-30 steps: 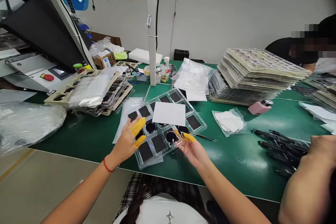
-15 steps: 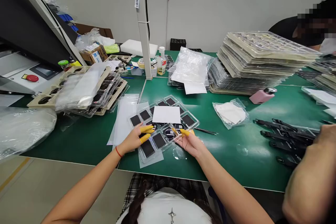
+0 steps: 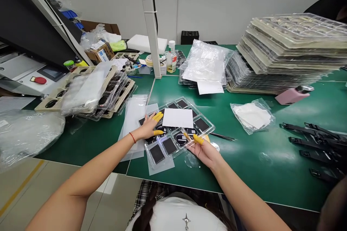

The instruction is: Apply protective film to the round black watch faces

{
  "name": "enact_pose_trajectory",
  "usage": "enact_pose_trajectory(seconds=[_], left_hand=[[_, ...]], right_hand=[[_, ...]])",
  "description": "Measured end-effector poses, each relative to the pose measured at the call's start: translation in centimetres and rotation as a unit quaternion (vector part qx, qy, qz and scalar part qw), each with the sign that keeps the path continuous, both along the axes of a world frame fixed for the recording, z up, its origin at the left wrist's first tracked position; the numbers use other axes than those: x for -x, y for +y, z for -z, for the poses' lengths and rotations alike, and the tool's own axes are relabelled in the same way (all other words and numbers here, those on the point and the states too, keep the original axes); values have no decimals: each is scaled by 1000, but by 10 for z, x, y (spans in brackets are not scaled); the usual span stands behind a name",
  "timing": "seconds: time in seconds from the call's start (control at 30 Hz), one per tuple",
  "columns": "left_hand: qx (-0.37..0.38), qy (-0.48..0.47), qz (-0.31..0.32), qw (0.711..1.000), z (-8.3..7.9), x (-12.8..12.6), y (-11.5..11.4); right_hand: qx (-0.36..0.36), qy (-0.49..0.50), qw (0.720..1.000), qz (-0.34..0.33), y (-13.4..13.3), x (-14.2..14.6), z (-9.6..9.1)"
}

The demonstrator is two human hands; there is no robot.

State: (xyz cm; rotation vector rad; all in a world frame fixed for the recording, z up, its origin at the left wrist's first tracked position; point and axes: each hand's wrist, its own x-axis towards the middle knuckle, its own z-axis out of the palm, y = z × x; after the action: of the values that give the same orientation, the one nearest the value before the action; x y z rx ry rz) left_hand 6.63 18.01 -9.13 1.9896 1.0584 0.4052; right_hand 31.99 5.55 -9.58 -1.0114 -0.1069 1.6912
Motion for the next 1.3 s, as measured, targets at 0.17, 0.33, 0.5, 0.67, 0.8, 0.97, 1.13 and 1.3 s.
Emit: enact_pose_trajectory(seconds=[0.17,0.33,0.5,0.67,0.8,0.97,1.13,1.3], left_hand=[[20,25,-6,999,-3,-14,8],[43,55,-18,997,-10,-21,11],[109,-42,-39,992,-30,-4,11],[69,-50,-68,994,-27,2,6],[38,23,-61,997,-19,-6,2],[-14,125,-94,988,-19,-19,2],[-20,161,-129,978,-18,-31,4],[-20,190,-139,972,-20,-39,2]], right_hand=[[0,-11,1000,15,1,1,1],[-2,-7,1000,11,0,0,0],[3,7,1000,3,0,-1,-2],[19,9,1000,4,2,0,-5],[20,16,1000,-1,2,-2,-3],[16,17,1000,-5,1,-4,1],[12,24,1000,-7,1,-4,0],[20,28,999,-8,2,-4,2]])
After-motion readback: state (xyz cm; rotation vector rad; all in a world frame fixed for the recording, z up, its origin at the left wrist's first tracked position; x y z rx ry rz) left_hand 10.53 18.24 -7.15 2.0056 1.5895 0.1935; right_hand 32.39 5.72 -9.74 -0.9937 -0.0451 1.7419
